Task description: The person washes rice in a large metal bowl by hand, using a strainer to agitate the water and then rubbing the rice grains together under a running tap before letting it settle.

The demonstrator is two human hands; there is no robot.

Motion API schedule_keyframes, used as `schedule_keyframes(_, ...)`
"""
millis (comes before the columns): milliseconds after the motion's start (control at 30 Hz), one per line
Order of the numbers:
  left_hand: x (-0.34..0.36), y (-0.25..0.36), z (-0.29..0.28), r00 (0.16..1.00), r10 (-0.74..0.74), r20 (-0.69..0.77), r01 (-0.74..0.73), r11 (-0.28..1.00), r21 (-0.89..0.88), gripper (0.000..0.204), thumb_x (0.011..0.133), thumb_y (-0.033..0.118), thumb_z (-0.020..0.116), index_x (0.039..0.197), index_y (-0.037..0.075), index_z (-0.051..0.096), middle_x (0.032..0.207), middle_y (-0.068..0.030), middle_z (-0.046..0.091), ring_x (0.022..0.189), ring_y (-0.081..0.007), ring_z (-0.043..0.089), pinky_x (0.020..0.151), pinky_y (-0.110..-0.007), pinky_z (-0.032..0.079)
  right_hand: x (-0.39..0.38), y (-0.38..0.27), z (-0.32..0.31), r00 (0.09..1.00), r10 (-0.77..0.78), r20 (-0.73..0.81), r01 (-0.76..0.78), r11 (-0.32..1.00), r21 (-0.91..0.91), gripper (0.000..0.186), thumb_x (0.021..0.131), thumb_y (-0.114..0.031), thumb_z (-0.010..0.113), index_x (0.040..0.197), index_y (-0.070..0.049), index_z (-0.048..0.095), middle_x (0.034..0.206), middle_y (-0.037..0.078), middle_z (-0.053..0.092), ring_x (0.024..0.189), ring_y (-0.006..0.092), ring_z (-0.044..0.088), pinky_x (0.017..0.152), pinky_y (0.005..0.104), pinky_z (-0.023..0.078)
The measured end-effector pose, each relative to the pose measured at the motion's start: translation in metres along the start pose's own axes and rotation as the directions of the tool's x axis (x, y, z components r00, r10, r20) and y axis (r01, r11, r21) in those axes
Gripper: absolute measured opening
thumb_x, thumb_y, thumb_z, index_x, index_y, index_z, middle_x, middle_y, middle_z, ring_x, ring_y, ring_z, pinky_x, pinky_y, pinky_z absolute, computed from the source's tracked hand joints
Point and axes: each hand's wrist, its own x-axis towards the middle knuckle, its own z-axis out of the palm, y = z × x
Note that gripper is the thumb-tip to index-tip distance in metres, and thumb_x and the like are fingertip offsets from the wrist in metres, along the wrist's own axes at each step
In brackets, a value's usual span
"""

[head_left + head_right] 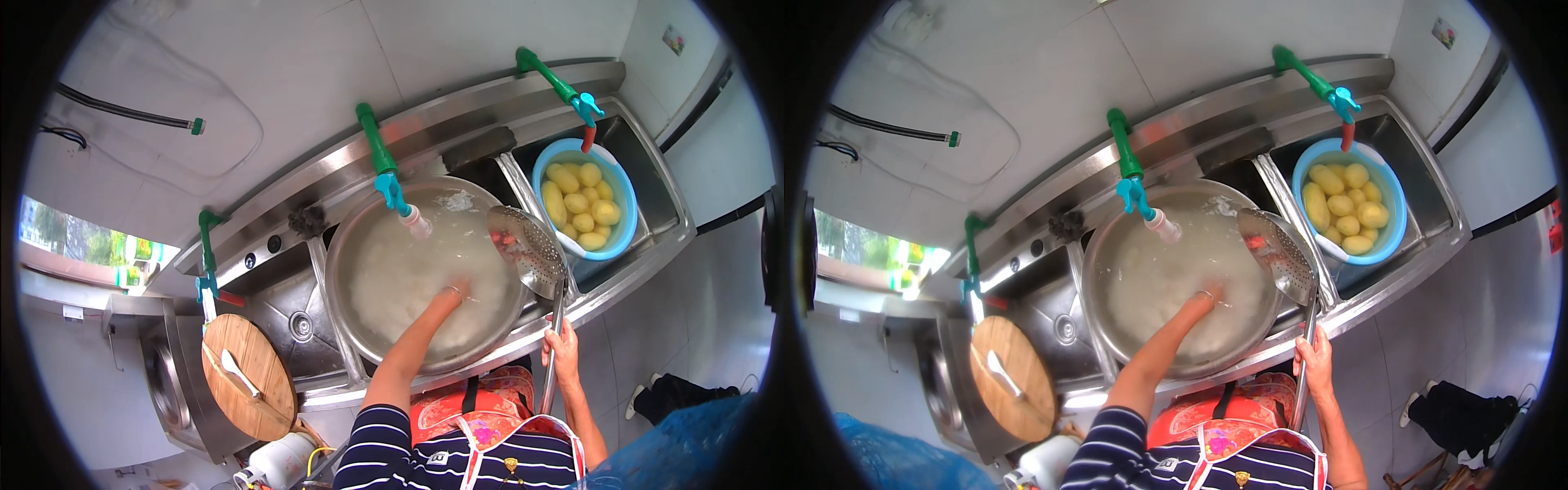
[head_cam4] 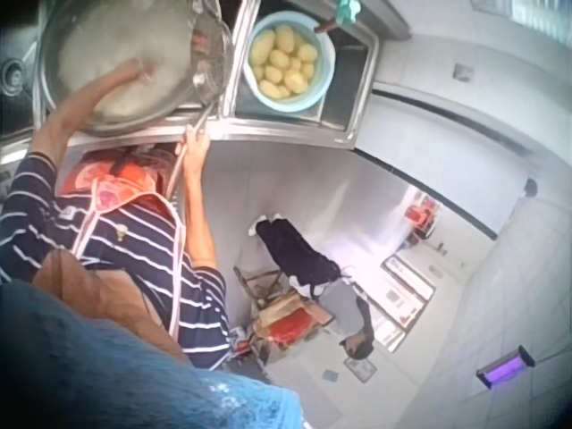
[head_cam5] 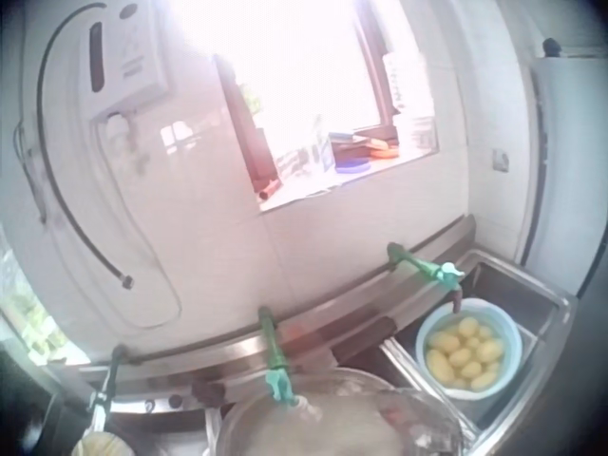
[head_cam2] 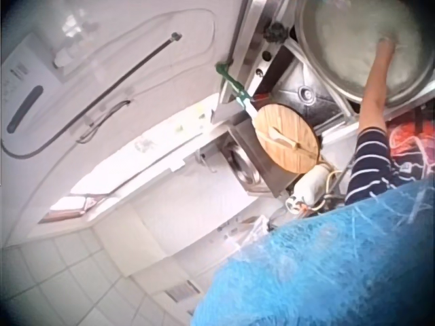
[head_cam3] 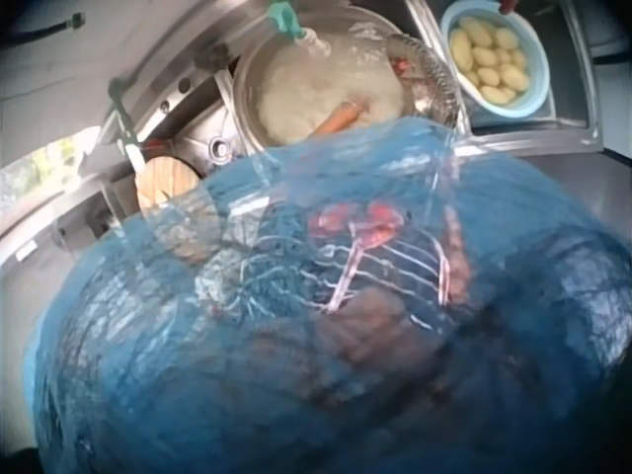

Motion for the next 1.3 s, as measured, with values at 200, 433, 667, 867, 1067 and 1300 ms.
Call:
schedule_keyframes(200, -0.066, 0.016, -0.069, 0.89, 0.304, -0.339, -0.414, 0.849, -0.327, 0.041, 0.071, 0.025, 0.051, 0.107, 0.006, 0.047, 0.106, -0.0171, 0.048, 0.098, -0.0312, 0.046, 0.084, -0.038, 0.035, 0.001, -0.002, 0.004, 1.0, 0.007, 0.019, -0.007, 1.0, 0.013, 0.03, 0.077, -0.014, 0.049, 0.102, -0.001, 0.039, 0.052, 0.001, 0.04, 0.032, 0.0063, 0.035, 0.028, 0.0174, 0.03)
schedule_keyframes(433, -0.081, 0.054, -0.06, 0.911, 0.374, -0.172, -0.395, 0.913, -0.107, 0.049, 0.066, 0.031, 0.056, 0.111, 0.013, 0.045, 0.105, -0.0166, 0.049, 0.096, -0.0321, 0.047, 0.084, -0.038, 0.036, 0.003, -0.006, 0.003, 1.0, 0.012, 0.016, -0.013, 1.0, 0.023, 0.03, 0.077, -0.014, 0.048, 0.102, 0.0, 0.039, 0.052, 0.001, 0.04, 0.032, 0.0071, 0.036, 0.029, 0.0178, 0.031)
schedule_keyframes(667, -0.049, 0.05, -0.011, 0.96, 0.273, -0.064, -0.269, 0.961, 0.072, 0.04, 0.071, 0.026, 0.051, 0.108, 0.01, 0.047, 0.098, -0.0168, 0.053, 0.091, -0.0337, 0.05, 0.078, -0.04, 0.04, 0.005, -0.011, 0.005, 0.996, 0.06, 0.06, -0.066, 0.991, 0.118, 0.025, 0.079, -0.013, 0.045, 0.1, 0.0, 0.04, 0.052, 0.001, 0.039, 0.032, 0.0078, 0.036, 0.029, 0.0183, 0.031)
schedule_keyframes(867, -0.058, 0.065, -0.042, 0.988, 0.124, -0.088, -0.129, 0.99, -0.058, 0.029, 0.077, 0.024, 0.043, 0.098, 0.008, 0.053, 0.101, -0.0136, 0.053, 0.092, -0.0289, 0.05, 0.079, -0.035, 0.04, 0.016, -0.018, 0.011, 0.972, 0.202, 0.121, -0.22, 0.962, 0.161, 0.02, 0.079, -0.014, 0.045, 0.094, -0.001, 0.045, 0.052, 0.001, 0.038, 0.033, 0.0098, 0.037, 0.029, 0.02, 0.03)
schedule_keyframes(1067, -0.077, 0.037, -0.052, 0.675, 0.269, -0.687, -0.508, 0.845, -0.168, 0.026, 0.077, 0.022, 0.041, 0.095, 0.007, 0.053, 0.095, -0.0152, 0.054, 0.09, -0.0284, 0.051, 0.076, -0.034, 0.041, 0.034, -0.029, 0.031, 0.815, 0.477, 0.329, -0.523, 0.85, 0.063, 0.028, 0.081, -0.023, 0.04, 0.092, 0.001, 0.046, 0.051, 0.0, 0.038, 0.035, 0.0088, 0.035, 0.03, 0.0189, 0.026)
schedule_keyframes(1300, -0.103, -0.009, -0.061, 0.827, 0.268, -0.494, -0.29, 0.957, 0.035, 0.021, 0.075, 0.016, 0.04, 0.08, 0.005, 0.057, 0.078, -0.0147, 0.058, 0.073, -0.0318, 0.055, 0.063, -0.037, 0.045, 0.055, -0.025, 0.047, 0.479, 0.455, 0.751, -0.871, 0.353, 0.342, 0.038, 0.083, -0.024, 0.034, 0.096, 0.01, 0.042, 0.05, -0.001, 0.033, 0.034, 0.0073, 0.03, 0.028, 0.0185, 0.029)
